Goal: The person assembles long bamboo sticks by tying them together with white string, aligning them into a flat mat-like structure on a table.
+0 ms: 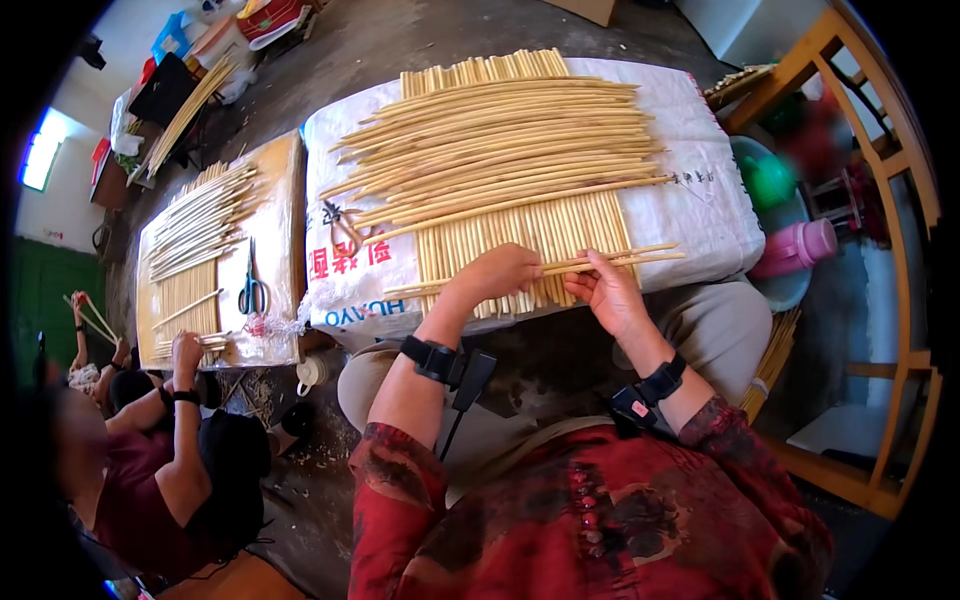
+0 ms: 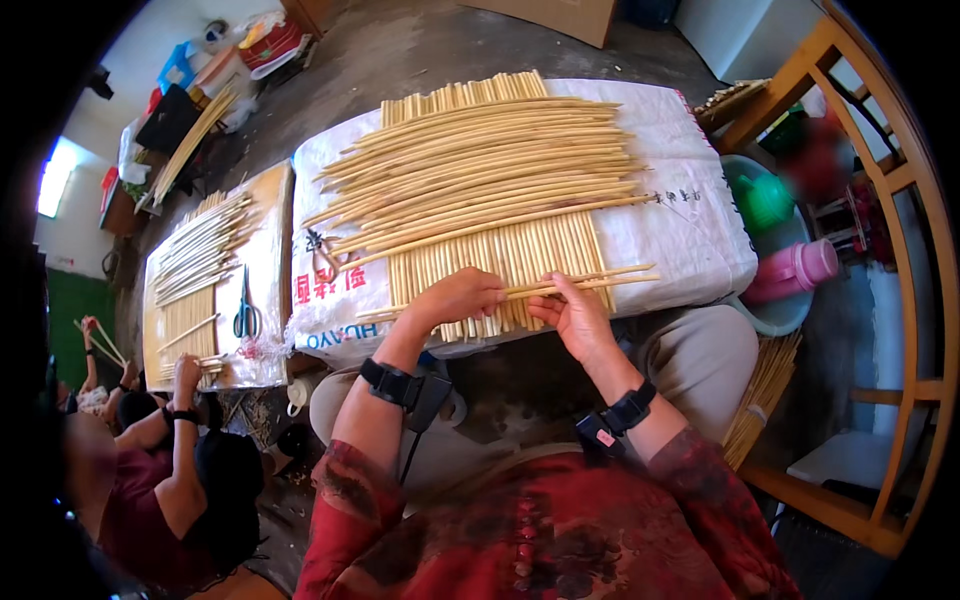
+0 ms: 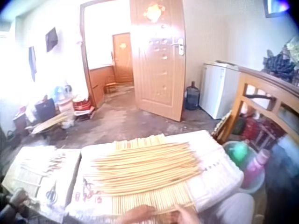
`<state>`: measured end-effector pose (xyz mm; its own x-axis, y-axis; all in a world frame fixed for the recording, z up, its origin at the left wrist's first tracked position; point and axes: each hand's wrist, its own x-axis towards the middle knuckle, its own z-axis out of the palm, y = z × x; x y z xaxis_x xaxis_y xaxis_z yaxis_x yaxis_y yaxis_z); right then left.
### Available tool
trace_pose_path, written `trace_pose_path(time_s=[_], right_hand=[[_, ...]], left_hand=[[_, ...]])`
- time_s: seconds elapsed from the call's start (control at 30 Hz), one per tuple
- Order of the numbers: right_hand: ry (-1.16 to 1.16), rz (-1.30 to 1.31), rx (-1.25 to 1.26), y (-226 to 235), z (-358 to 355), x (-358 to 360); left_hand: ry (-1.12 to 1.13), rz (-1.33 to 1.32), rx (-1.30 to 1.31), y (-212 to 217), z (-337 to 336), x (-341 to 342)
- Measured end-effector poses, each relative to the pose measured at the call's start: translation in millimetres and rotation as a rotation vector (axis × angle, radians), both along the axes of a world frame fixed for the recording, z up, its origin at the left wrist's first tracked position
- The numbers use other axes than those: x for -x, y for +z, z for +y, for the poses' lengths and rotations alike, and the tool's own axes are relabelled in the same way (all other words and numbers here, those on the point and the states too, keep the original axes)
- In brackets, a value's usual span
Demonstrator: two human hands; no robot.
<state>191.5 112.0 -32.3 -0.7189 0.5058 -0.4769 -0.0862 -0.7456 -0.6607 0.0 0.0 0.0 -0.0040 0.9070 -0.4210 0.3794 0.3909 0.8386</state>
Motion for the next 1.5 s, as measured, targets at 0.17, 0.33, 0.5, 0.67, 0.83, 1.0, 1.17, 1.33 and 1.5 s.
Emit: trace_pose_path(time_s=[0.17, 0.33, 0.5, 0.67, 0.83, 1.0, 1.17, 1.33, 1.5], right_hand=[[0.012, 0.074, 0.055, -3.4, -12.6, 8.6], [0.129, -0.083, 0.034, 11.2, 1.4, 1.8], [0.419, -0.275, -0.11, 26.6, 13.1, -16.9], [0.353, -0.338, -0.691, 30.9, 6.4, -23.4], [0.12, -0.269, -1.598, 36.1, -1.8, -10.2], [0.207, -0.155, -1.96, 35.9, -0.1, 4.0], [0.209, -0.134, -1.974, 26.9, 0.9, 12.9], [0.308, -0.093, -2.183, 30.4, 6.0, 17.4], [0.464, -0.041, -2.229, 51.0, 15.4, 14.9]], left_hand=[[-0.023, 0.003, -0.033, 9.0, -13.9, 8.8], [0.019, -0.073, -0.095, 0.5, -14.7, 6.4], [-0.028, 0.031, -0.171, -0.7, -13.4, 4.0], [0.061, 0.024, 0.001, 1.9, -10.7, 0.3], [0.031, 0.068, 0.007, 2.9, -11.1, 1.9], [0.031, 0.063, -0.013, 2.1, -8.8, 1.4], [0.053, 0.031, 0.037, -5.7, -9.6, 4.5], [0.128, -0.134, 0.028, 15.9, -8.2, -2.8], [0.112, -0.163, 0.046, 32.7, -3.1, -9.9]])
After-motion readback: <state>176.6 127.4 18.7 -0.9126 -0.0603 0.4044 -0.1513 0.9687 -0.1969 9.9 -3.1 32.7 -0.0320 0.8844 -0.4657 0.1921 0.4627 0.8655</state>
